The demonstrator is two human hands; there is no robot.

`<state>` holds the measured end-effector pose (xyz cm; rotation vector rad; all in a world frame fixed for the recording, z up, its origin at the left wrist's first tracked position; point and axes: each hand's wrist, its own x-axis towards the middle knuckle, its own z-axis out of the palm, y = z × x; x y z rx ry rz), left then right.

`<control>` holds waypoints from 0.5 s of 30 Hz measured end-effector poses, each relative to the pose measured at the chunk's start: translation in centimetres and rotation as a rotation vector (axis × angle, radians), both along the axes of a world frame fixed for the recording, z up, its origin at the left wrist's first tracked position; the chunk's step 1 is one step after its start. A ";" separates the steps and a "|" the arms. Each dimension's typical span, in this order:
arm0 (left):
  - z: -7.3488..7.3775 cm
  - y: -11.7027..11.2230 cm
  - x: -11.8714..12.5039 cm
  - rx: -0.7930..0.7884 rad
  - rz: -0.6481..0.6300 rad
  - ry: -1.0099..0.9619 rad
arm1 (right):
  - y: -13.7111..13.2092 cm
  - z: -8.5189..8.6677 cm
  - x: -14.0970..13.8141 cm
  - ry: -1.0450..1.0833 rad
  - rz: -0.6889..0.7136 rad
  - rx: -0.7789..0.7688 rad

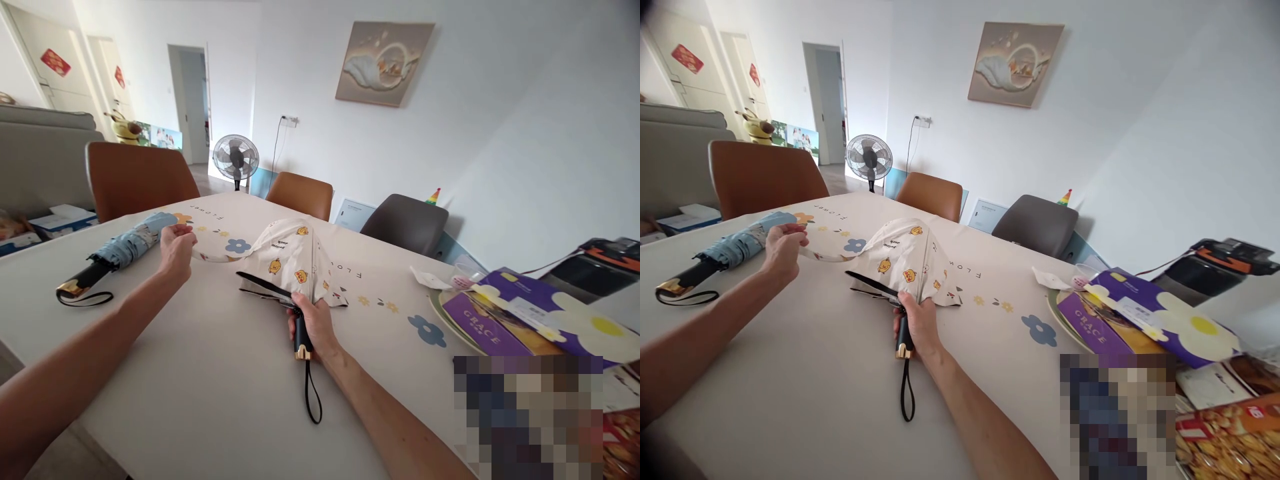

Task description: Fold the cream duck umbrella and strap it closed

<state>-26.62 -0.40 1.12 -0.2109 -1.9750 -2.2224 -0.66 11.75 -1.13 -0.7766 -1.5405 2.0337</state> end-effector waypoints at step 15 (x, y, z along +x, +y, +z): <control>1.1 2.4 11.1 -0.451 -0.693 0.245 | 0.4 0.7 0.0 0.008 -0.107 -0.086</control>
